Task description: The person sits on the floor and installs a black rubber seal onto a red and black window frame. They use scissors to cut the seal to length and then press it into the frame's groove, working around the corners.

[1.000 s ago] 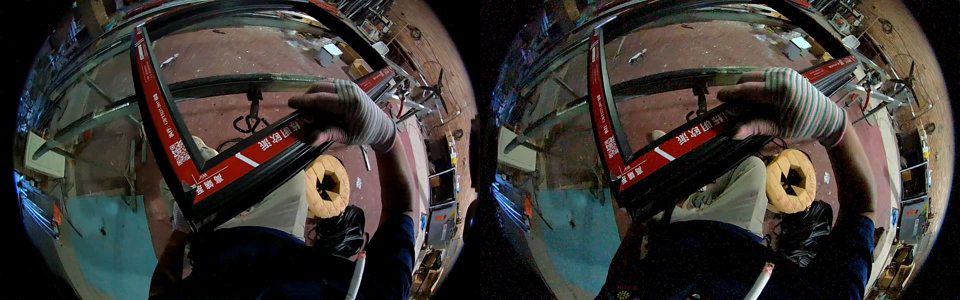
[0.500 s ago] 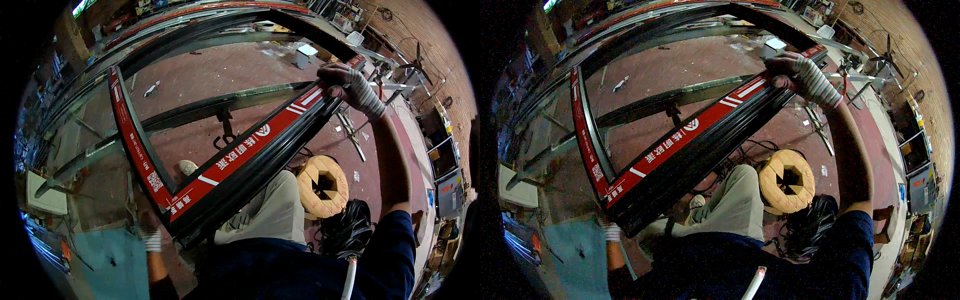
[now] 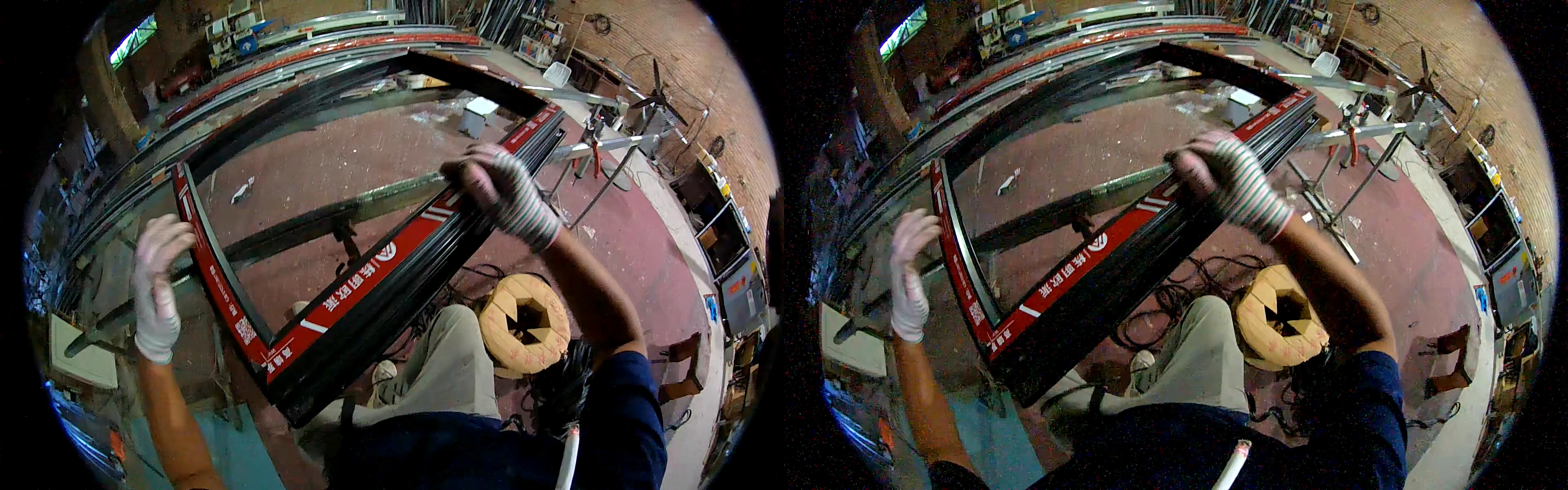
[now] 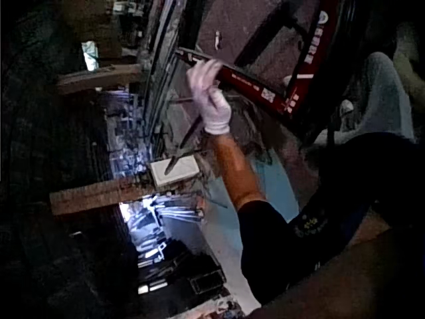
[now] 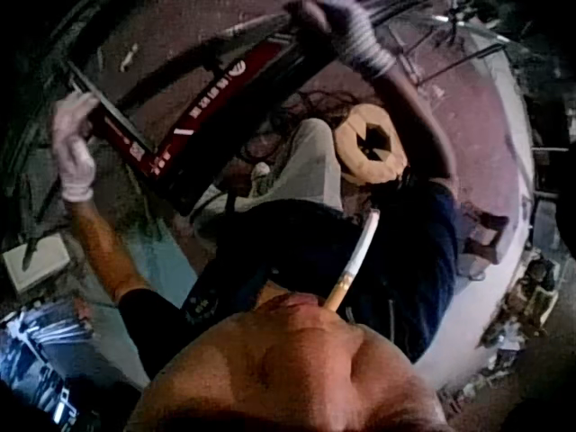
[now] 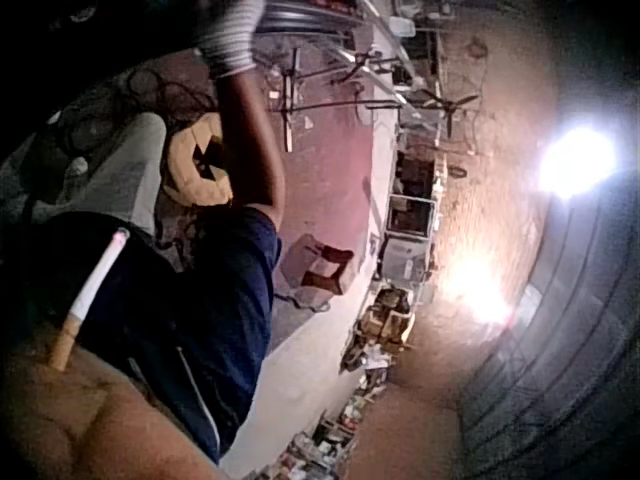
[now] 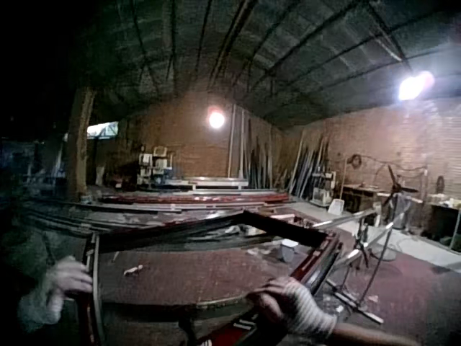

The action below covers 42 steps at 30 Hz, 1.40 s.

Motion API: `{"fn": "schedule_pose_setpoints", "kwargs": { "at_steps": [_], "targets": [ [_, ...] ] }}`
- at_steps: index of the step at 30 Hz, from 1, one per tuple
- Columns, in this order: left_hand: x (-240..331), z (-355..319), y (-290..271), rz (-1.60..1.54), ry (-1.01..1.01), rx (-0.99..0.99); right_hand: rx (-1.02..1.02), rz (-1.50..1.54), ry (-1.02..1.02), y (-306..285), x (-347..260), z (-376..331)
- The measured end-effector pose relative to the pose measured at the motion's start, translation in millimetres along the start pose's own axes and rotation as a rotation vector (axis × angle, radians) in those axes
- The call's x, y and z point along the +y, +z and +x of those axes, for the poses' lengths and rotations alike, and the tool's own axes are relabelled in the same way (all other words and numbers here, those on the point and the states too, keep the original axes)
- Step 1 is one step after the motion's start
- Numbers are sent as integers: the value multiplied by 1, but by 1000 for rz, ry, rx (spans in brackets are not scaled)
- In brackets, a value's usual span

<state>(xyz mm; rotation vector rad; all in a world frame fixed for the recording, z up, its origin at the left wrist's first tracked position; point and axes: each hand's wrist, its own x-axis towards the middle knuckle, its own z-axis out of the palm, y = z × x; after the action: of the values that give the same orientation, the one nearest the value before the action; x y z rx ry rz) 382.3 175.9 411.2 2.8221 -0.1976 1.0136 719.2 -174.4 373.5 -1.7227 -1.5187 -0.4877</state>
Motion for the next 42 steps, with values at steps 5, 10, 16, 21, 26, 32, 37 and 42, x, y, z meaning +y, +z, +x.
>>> {"fn": "schedule_pose_setpoints", "kwargs": {
  "at_steps": [5,10,16,21,26,32,37,42],
  "targets": [
    [-27,22,46,-165,54,0,83,-100,17,16,-12,7],
    [-44,5,55,-178,26,80,142,65,-9,19,-9,13],
    [37,-2,45,51,-113,86,56,202,-120,25,42,36],
    [78,-19,17,151,-64,-64,51,69,-251,70,86,73],
    [110,-8,8,161,-16,-332,125,-140,-216,86,76,83],
    [124,-16,8,204,30,-319,266,451,147,56,26,-4],
    [143,-5,28,198,-17,-287,310,258,274,36,13,-104],
    [167,16,52,168,-79,-262,528,701,783,48,-6,-190]
  ]
}}
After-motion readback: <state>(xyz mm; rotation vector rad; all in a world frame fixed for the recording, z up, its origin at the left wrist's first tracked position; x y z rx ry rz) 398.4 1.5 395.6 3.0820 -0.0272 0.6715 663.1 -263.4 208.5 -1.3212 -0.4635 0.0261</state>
